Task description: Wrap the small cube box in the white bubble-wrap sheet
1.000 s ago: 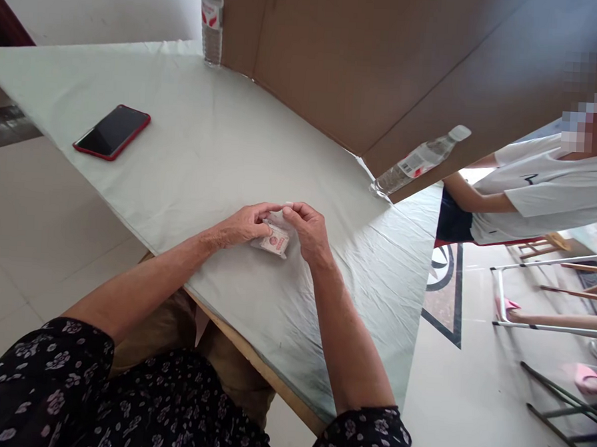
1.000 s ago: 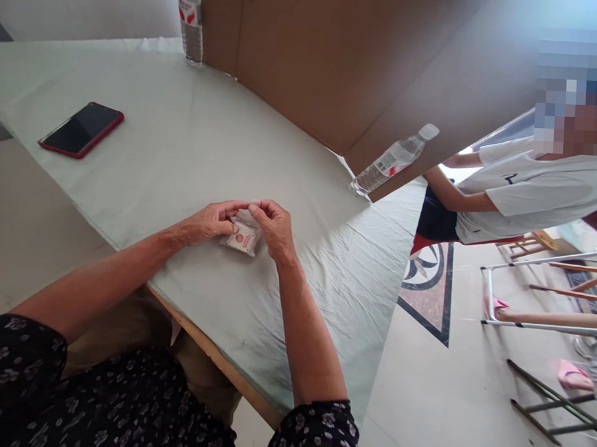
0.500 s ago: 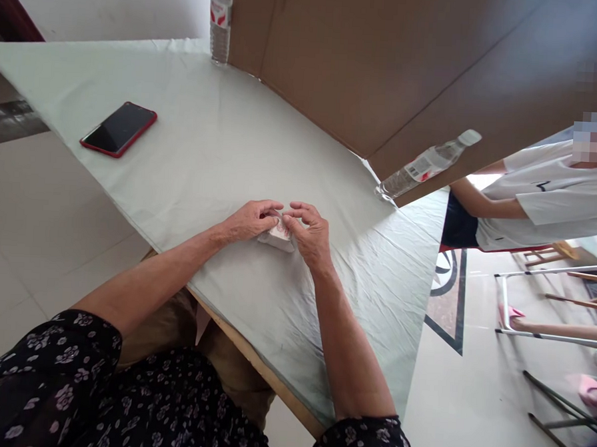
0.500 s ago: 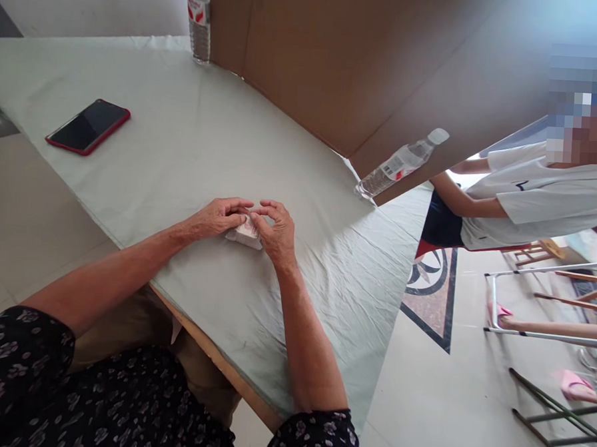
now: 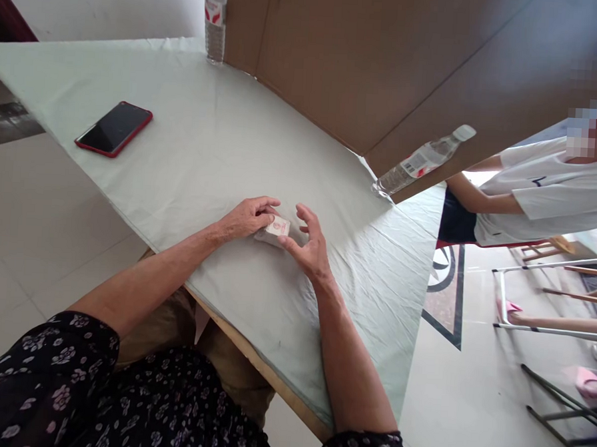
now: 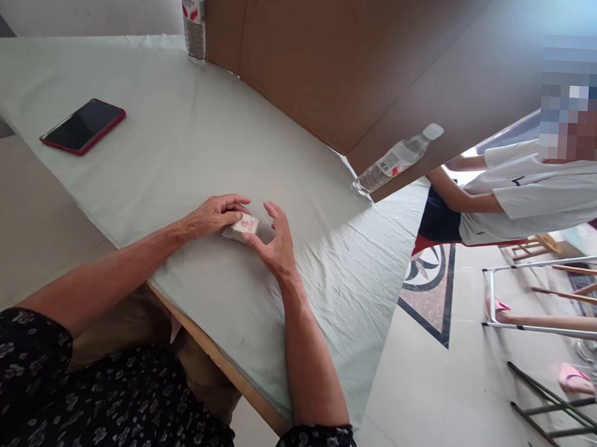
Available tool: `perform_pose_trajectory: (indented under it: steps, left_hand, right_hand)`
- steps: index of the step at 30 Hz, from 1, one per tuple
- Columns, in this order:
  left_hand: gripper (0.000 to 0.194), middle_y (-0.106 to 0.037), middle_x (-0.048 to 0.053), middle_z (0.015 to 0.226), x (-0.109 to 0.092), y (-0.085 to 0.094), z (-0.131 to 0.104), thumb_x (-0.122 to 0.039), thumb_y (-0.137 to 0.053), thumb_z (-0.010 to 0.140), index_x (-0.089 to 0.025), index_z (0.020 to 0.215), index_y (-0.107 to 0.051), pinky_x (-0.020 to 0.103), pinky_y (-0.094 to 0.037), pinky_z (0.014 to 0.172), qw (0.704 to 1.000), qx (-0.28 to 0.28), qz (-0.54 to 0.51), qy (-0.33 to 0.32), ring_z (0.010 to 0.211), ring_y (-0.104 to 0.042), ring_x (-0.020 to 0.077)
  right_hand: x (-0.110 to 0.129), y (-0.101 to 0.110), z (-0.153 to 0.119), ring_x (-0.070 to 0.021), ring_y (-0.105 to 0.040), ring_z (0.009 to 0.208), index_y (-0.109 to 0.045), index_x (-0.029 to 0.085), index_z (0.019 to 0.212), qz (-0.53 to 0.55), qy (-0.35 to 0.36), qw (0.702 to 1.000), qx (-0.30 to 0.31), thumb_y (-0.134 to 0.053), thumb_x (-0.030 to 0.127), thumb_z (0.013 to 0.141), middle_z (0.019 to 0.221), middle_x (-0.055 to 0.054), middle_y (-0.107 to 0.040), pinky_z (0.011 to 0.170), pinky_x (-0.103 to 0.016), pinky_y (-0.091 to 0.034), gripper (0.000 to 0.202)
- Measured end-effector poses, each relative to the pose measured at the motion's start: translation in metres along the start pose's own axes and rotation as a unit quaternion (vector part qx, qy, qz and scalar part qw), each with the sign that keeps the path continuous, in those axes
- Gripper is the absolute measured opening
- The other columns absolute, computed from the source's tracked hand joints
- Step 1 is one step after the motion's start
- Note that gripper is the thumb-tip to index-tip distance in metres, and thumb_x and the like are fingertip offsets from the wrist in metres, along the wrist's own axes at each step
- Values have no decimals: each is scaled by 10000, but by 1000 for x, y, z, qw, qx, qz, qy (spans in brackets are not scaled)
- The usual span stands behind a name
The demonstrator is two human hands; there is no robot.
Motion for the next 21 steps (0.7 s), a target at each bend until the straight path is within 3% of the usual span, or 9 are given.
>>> perform_pose_trajectory:
  steps: [2,4,8,13,17,21]
  left_hand:
    - [574,-735,136,1163,-1,0,-1,-295,-601,795,-88,1330,-585,287,-534,785,1000,-4,-2,2,929,-692,186]
    - [571,-738,136,1150,-1,0,-2,-294,-603,792,-93,1327,-587,294,-535,775,1000,-7,-7,3,922,-693,190]
    - [555,-750,127,1092,0,-1,-2,-282,-614,771,-99,1295,-605,290,-533,755,1000,-14,-16,-15,896,-689,188]
    - [595,-728,140,1131,-3,2,-1,-322,-630,759,-99,1310,-612,306,-533,778,999,-29,17,-42,892,-672,190]
    - [751,-633,175,1342,-5,10,-3,-390,-642,737,-128,1432,-527,430,-521,931,998,-11,56,5,1061,-645,270]
    - [901,-507,161,1510,-8,16,-9,-386,-658,710,-195,1547,-387,539,-398,1115,995,38,88,16,1355,-485,370]
  right_hand:
    - [-10,-3,4,-350,-494,1393,-435,275,1507,31,-35,997,58,-809,607,711,1538,-155,-494,1120,-564,-410,940]
    - [-14,-6,6,-345,-518,1371,-416,268,1520,40,-44,995,83,-834,587,689,1483,-154,-551,1149,-560,-373,982]
    - [-8,-11,5,-297,-612,1236,-496,286,1452,25,-19,998,52,-801,475,757,1333,-100,-662,1114,-515,-416,783]
    - [-2,-17,1,-304,-583,1275,-532,269,1412,-1,4,1000,11,-757,421,801,1380,-113,-640,1109,-506,-433,668]
    - [-8,-18,-1,-326,-524,1353,-462,261,1477,29,-16,999,32,-779,543,775,1499,-137,-529,1127,-512,-427,821]
    - [-12,-12,-4,-354,-461,1421,-376,273,1534,49,-40,998,31,-789,655,722,1586,-149,-413,1154,-535,-401,988]
Point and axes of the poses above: each hand's wrist, its own z-axis towards the middle knuckle, its own y-axis out of the back of the hand, x = y × z, the point moved 2 cm from there along z, towards the middle knuckle
